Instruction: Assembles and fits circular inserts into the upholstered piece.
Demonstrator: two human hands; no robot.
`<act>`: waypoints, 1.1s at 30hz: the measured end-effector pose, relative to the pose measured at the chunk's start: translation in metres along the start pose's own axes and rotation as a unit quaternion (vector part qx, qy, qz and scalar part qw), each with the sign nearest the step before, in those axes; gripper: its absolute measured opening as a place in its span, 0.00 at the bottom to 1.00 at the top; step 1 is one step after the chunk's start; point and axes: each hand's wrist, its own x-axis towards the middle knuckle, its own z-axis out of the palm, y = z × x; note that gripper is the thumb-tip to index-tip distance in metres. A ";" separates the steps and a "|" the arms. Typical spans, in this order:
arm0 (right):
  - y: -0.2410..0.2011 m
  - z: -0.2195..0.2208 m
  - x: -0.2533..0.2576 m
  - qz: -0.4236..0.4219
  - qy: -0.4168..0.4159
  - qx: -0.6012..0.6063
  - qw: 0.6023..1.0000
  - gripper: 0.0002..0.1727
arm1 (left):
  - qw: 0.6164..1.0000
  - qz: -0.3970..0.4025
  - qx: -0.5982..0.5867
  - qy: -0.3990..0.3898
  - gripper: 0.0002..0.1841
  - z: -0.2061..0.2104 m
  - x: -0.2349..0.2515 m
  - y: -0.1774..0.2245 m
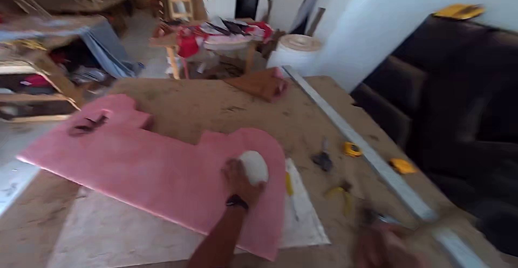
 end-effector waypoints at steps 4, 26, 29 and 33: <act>0.048 0.016 0.101 0.176 -0.056 -0.101 0.978 0.27 | 0.998 -0.045 0.030 -0.019 0.74 0.022 0.005 0.013; 0.065 0.022 0.254 0.118 -0.212 -0.205 0.948 0.34 | 0.990 -0.128 0.055 0.018 0.82 0.030 0.013 0.033; 0.125 -0.008 0.220 0.079 -0.196 -0.269 0.940 0.35 | 0.989 -0.134 0.063 0.012 0.82 0.030 0.018 0.029; 0.142 -0.021 0.231 0.240 -0.249 -0.300 0.889 0.29 | 0.991 -0.118 0.043 0.043 0.82 0.030 0.027 0.026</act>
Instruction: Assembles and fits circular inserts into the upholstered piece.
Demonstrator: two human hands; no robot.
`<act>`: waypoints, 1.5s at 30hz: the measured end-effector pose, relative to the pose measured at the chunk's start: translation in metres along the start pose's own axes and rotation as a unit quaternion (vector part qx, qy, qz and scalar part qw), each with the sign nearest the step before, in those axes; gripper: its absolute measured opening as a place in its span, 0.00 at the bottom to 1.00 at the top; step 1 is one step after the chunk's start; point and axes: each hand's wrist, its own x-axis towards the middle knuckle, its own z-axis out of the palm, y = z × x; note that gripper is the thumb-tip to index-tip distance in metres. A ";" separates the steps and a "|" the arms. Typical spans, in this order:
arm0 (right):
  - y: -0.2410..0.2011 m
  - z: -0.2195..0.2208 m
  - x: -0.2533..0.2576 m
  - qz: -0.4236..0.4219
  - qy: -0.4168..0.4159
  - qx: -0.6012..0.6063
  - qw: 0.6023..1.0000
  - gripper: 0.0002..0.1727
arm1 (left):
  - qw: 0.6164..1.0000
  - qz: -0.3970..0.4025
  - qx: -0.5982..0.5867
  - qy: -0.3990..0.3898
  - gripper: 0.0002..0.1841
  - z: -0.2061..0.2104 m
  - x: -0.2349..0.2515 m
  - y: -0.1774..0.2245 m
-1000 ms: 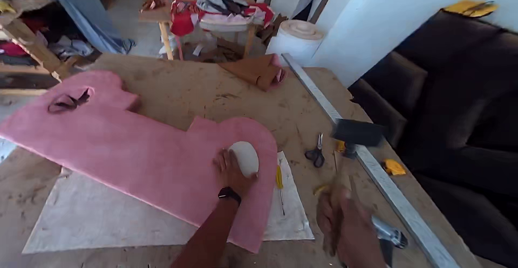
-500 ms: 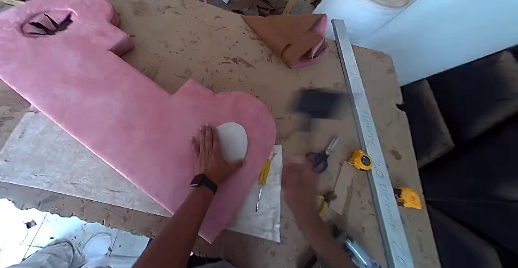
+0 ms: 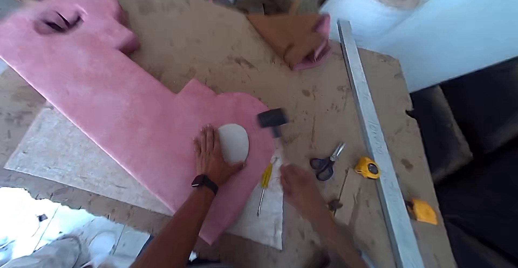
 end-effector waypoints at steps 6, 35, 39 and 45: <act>-0.082 -0.038 -0.030 -0.229 0.180 0.125 0.948 0.27 | 1.000 -0.007 0.013 -0.009 0.83 0.007 -0.009 -0.003; -0.009 0.083 0.001 -0.045 0.126 -0.072 0.988 0.31 | 0.969 0.016 -0.213 0.127 0.27 -0.079 -0.128 -0.198; -0.055 0.132 0.047 0.033 0.091 -0.222 0.970 0.40 | 0.962 0.142 -0.217 0.082 0.22 -0.060 -0.072 -0.180; -0.084 0.143 0.063 0.152 0.082 -0.239 0.955 0.41 | 0.964 0.208 -0.137 0.089 0.20 -0.037 -0.037 -0.165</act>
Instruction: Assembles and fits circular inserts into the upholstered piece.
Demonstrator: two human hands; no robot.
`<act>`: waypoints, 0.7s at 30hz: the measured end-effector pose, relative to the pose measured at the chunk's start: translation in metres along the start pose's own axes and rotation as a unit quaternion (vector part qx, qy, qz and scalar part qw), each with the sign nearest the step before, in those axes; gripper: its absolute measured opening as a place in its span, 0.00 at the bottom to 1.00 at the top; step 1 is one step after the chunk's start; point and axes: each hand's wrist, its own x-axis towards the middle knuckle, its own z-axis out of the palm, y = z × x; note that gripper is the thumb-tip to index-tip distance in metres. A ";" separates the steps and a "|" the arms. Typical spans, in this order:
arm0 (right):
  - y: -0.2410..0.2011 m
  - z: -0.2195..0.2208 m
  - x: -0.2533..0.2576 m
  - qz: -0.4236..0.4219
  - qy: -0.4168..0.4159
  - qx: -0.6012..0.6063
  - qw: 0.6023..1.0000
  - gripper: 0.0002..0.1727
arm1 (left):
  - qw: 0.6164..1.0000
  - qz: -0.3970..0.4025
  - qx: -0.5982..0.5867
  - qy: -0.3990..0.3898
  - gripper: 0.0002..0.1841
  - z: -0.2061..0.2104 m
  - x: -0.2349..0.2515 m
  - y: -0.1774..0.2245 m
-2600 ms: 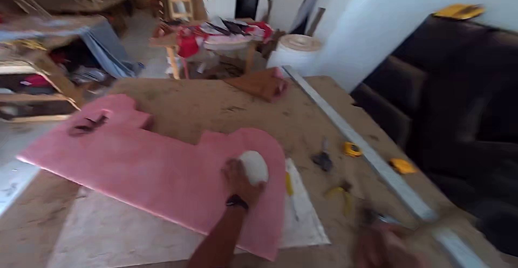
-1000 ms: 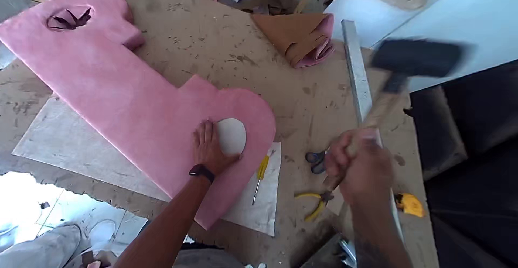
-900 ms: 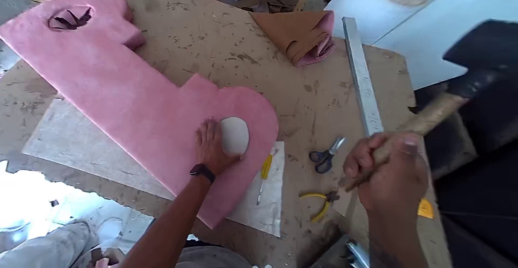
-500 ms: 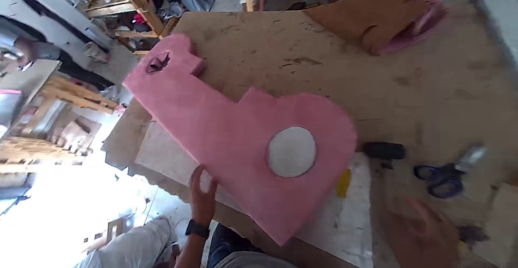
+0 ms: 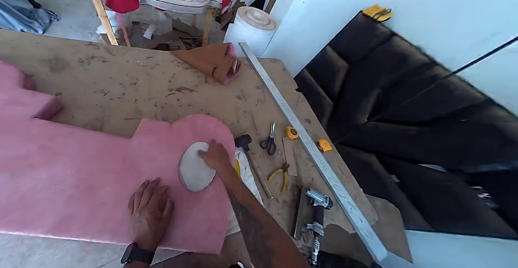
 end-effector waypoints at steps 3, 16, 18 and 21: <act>0.008 0.019 0.000 0.002 0.000 0.150 0.989 0.33 | 1.000 -0.008 -0.018 -0.013 0.19 -0.005 -0.001 0.002; 0.033 -0.083 -0.012 -0.125 0.182 0.326 0.919 0.24 | 0.992 -0.029 -0.080 -0.093 0.15 -0.029 0.006 -0.014; 0.036 -0.052 -0.002 -0.152 0.179 0.348 0.908 0.23 | 0.992 -0.020 -0.080 -0.092 0.16 -0.026 0.016 -0.016; 0.050 0.007 0.016 -0.160 0.142 0.370 0.904 0.22 | 0.994 -0.015 -0.068 -0.088 0.19 -0.016 0.027 -0.016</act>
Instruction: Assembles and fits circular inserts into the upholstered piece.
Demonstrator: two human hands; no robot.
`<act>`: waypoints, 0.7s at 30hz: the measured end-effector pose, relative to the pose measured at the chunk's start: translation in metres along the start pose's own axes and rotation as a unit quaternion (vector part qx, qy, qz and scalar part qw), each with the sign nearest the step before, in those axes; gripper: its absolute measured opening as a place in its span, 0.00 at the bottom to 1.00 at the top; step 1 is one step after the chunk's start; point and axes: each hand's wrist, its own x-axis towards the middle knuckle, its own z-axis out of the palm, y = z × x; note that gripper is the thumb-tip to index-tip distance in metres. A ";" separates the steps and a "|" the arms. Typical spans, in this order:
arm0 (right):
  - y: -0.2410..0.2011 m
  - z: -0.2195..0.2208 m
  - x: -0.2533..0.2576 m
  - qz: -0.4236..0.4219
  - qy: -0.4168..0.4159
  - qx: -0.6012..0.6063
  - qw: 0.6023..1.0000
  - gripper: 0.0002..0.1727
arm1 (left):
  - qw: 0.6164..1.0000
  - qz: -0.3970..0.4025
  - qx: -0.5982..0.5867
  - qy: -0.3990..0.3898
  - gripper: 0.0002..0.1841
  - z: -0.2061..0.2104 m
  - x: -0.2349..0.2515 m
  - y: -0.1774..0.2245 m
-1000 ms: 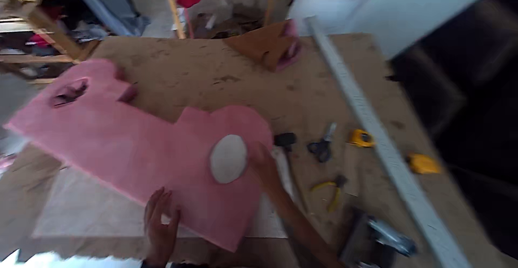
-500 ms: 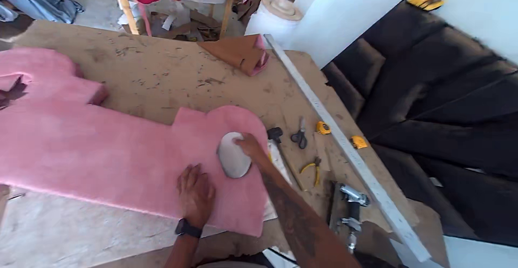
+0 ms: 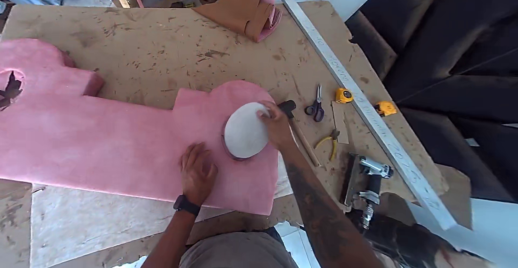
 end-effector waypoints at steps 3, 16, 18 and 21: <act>0.031 0.011 -0.002 0.025 -0.028 0.021 0.999 0.21 | 1.000 -0.006 0.021 -0.001 0.20 0.006 0.011 0.004; 0.047 0.004 0.020 0.027 -0.070 -0.045 0.996 0.20 | 0.996 0.034 0.062 -0.059 0.33 0.035 0.048 0.031; 0.046 0.006 0.024 0.024 -0.076 -0.065 0.995 0.20 | 0.995 0.033 0.072 -0.068 0.40 0.039 0.055 0.036; 0.047 0.008 0.029 0.017 -0.091 -0.083 0.992 0.19 | 0.993 0.026 0.089 -0.079 0.49 0.041 0.058 0.040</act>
